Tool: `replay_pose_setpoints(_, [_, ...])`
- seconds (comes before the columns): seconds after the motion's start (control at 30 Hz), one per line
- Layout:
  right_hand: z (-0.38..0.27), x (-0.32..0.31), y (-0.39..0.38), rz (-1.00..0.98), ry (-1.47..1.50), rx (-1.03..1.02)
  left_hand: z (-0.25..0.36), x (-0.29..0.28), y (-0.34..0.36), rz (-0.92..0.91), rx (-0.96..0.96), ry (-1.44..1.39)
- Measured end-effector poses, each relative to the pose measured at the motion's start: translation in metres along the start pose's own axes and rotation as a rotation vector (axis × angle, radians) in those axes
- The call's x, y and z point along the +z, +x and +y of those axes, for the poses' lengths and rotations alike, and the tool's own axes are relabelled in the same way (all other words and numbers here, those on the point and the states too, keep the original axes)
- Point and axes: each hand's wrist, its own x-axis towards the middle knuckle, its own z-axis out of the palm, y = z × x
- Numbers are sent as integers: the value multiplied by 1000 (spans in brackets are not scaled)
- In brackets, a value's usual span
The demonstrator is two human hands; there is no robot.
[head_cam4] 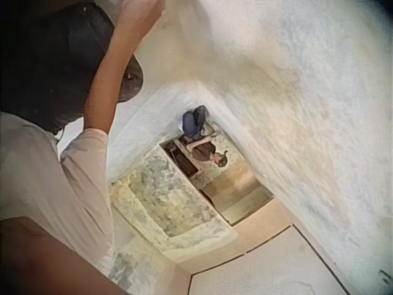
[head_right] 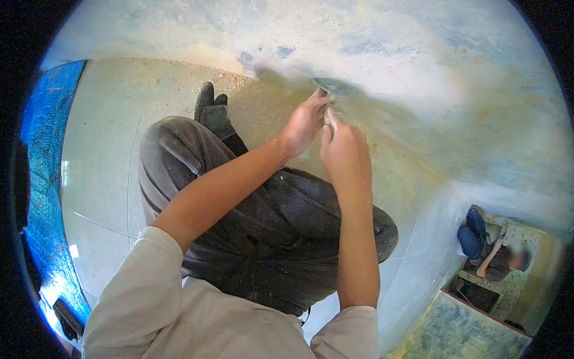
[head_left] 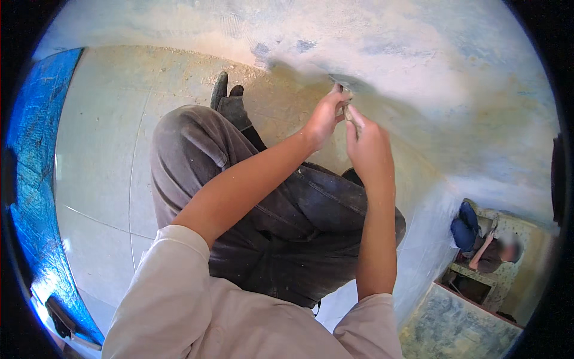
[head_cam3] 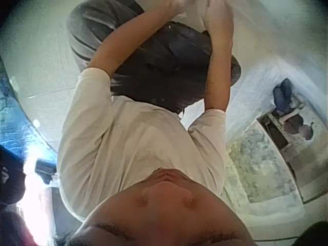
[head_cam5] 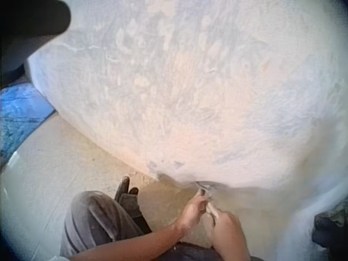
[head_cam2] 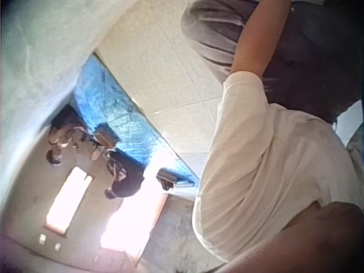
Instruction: Scraping and smoothing a wall surface using a putty knife and trowel.
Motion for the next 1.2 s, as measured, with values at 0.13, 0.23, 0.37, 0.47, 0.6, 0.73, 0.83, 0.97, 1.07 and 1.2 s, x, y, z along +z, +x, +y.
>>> replay_pose_setpoints(0.13, [-2, -1, 3, -3, -45, -52, 2, -2, -1, -16, -4, -1])
replay_pose_setpoints(0.23, [-2, -11, 0, 21, 84, -16, 1, 7, 4, -23, -3, -38])
replay_pose_setpoints(0.37, [3, -8, 6, -39, 25, -20, -1, 2, 0, 9, -39, 4])
replay_pose_setpoints(0.47, [-6, -13, 1, -31, 10, -38, -1, -6, 3, 9, -6, -3])
replay_pose_setpoints(0.6, [-4, 0, -3, 6, 96, 12, -5, -4, 7, 10, -14, 4])
replay_pose_setpoints(0.73, [1, 6, -2, 24, 21, -59, 2, -5, -2, -6, -46, 36])
replay_pose_setpoints(0.83, [-1, -10, -11, 0, 104, 42, -5, 1, -1, 23, -3, 39])
replay_pose_setpoints(0.97, [6, 1, 3, -31, 81, 60, -8, -5, 2, 63, -29, 17])
replay_pose_setpoints(1.07, [5, -5, 1, -52, 88, 41, -8, -15, 2, 66, -8, 28])
replay_pose_setpoints(1.2, [32, 14, 4, -2, 118, -9, -4, 3, -3, 107, 40, -2])
